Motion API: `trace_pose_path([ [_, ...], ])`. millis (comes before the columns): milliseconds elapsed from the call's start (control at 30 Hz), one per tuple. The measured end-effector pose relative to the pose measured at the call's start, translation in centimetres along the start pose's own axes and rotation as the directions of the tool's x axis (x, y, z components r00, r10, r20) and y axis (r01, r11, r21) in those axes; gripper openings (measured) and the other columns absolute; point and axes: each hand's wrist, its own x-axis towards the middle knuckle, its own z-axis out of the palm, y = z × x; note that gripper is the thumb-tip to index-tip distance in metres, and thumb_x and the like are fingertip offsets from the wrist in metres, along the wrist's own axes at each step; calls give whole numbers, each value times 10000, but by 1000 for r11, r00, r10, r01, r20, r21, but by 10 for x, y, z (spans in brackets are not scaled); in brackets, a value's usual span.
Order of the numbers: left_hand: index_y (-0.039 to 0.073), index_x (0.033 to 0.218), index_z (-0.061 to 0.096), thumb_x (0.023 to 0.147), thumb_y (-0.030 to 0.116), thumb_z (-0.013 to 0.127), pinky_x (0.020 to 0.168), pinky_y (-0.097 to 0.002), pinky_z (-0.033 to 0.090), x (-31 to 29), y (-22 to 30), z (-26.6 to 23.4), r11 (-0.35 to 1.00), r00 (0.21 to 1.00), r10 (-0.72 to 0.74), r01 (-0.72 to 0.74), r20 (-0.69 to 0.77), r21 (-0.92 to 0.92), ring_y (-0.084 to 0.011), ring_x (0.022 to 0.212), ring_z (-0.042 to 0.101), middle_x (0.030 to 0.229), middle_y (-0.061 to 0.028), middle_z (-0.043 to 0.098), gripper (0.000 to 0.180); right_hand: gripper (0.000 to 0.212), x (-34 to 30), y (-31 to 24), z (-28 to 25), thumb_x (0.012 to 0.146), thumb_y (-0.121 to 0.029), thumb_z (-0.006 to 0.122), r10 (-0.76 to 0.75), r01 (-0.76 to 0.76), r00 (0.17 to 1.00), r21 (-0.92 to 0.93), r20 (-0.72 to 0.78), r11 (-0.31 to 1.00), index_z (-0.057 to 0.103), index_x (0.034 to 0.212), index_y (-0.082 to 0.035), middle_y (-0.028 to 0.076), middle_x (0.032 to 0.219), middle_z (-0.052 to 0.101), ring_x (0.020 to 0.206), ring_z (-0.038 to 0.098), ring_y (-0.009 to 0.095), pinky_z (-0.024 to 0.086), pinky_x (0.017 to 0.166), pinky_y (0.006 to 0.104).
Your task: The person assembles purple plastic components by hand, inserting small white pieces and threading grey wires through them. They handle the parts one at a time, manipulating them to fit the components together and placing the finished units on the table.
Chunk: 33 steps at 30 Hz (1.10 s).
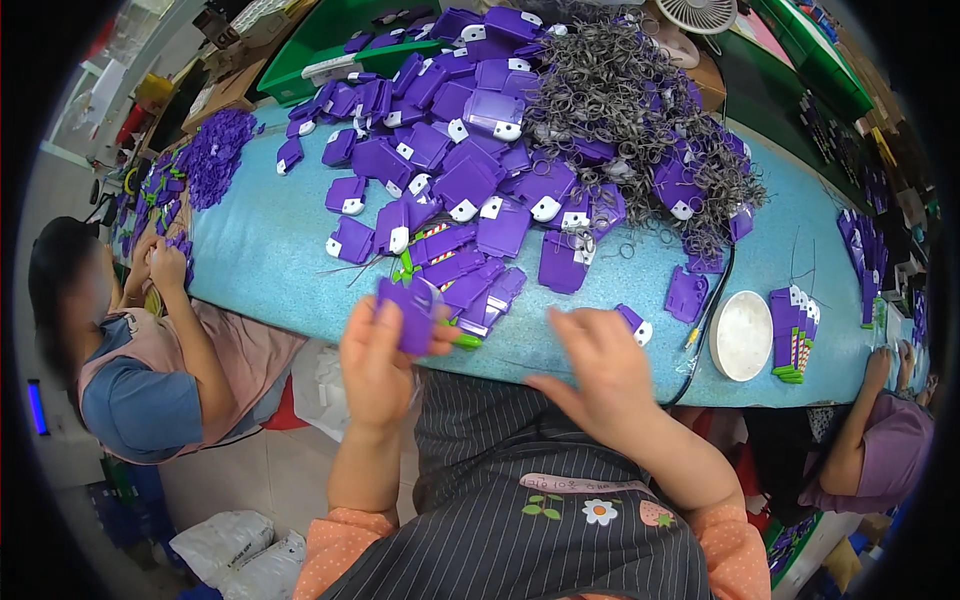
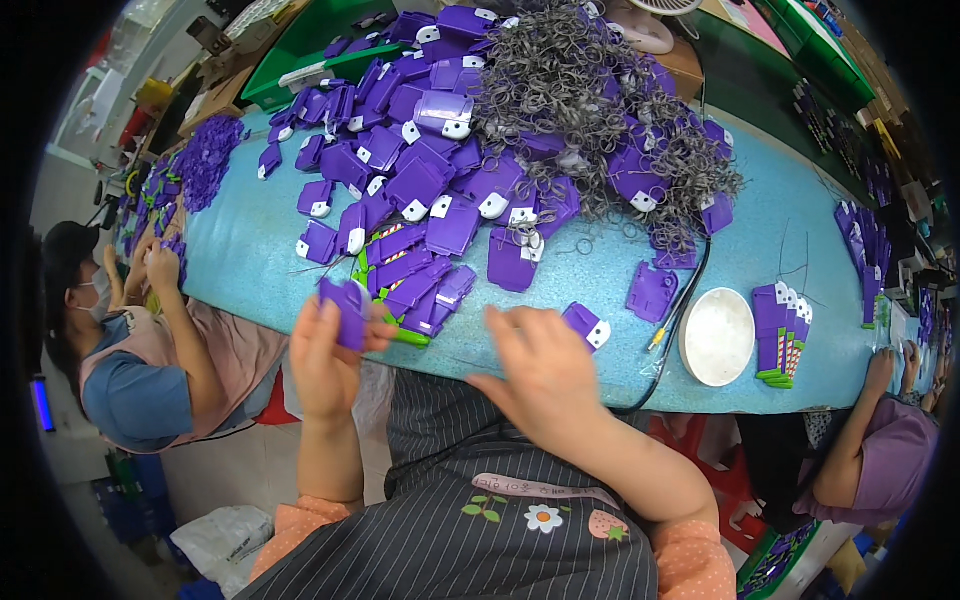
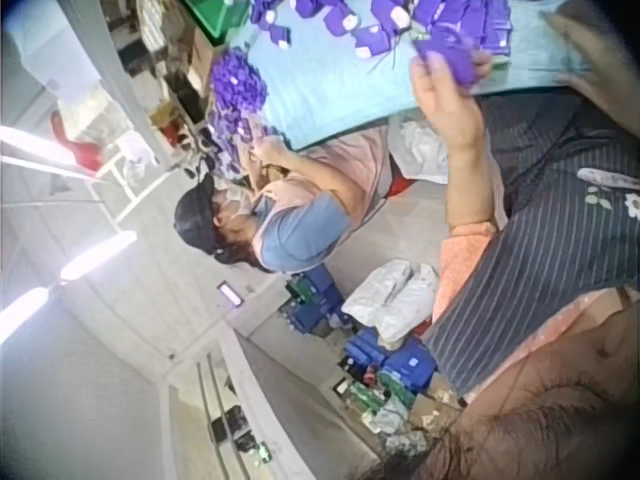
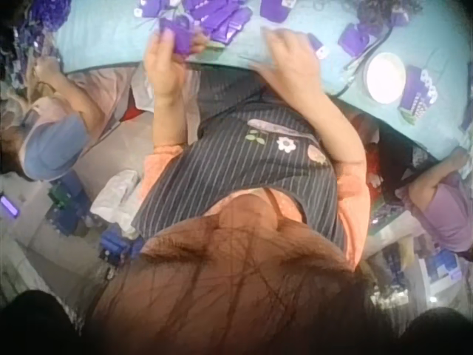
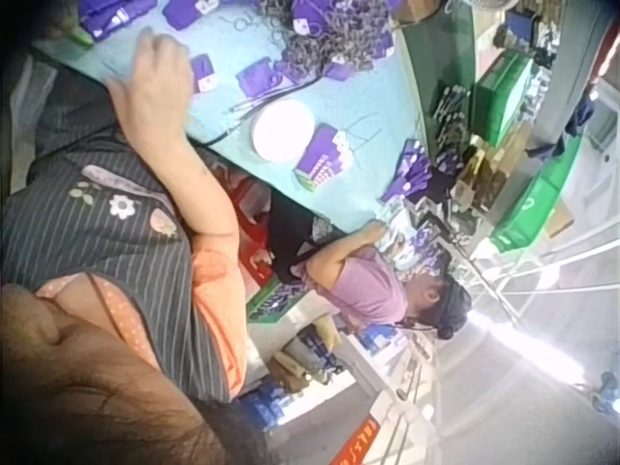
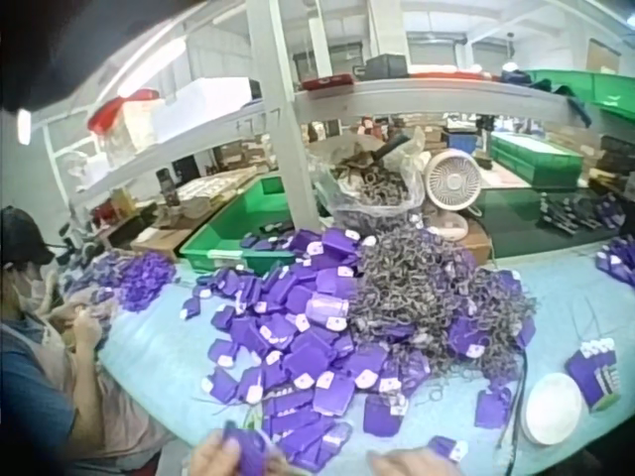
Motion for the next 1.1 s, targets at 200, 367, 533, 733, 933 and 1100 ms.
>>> trace_pose_path([
  [200, -30, 1118, 486, 977, 235, 401, 637, -283, 542, 20, 1, 2, 1000, 1000, -7, 7, -15, -9, -245, 827, 662, 1019, -214, 624, 312, 580, 43, -27, 54, 617, -280, 786, 49, -49, 999, -72, -6, 996, 563, 1053, 30, 87, 811, 504, 778, 528, 252, 447, 620, 349],
  [367, -25, 1130, 477, 977, 212, 407, 732, -308, 545, 17, -17, 4, 992, 993, -113, 115, 46, -45, -234, 900, 648, 1055, -181, 611, 290, 348, 13, -2, 49, 673, -215, 753, -63, 62, 998, -62, -20, 996, 569, 910, -39, 55, 733, 524, 692, 561, 221, 451, 580, 339],
  [533, -1, 1097, 495, 980, 176, 419, 723, -254, 490, 4, -40, 19, 976, 994, 27, -49, 107, 210, -97, 810, 579, 987, -82, 605, 226, 225, -21, 25, -9, 755, -114, 702, 143, -169, 984, 298, 104, 939, 563, 914, -35, 72, 738, 556, 659, 570, 157, 431, 552, 285],
  [733, 18, 1200, 407, 995, 235, 380, 757, -281, 481, -10, -40, 39, 996, 977, -69, 80, 200, -45, -144, 841, 592, 1041, -114, 599, 299, 199, -59, 35, -37, 888, -91, 530, 338, -34, 941, 998, 11, 62, 455, 1056, -16, 91, 762, 562, 538, 470, 100, 381, 491, 228],
  [933, 32, 1273, 330, 998, 249, 345, 734, -316, 532, -33, -37, 87, 832, 948, -236, 311, 214, -460, -228, 859, 647, 1130, -183, 563, 351, 285, -75, 1, 5, 914, -111, 538, 152, -498, 857, 867, 492, 0, 430, 1170, -48, 103, 976, 618, 785, 606, 155, 481, 666, 255],
  [1100, 27, 1298, 336, 991, 218, 371, 739, -325, 542, -46, -34, 52, 864, 819, -395, 485, 417, -134, -237, 822, 660, 1040, -170, 608, 364, 261, -66, 22, -11, 942, -144, 511, 96, -443, 890, 799, 445, 405, 564, 1147, 8, 99, 1032, 639, 896, 621, 174, 492, 754, 278],
])
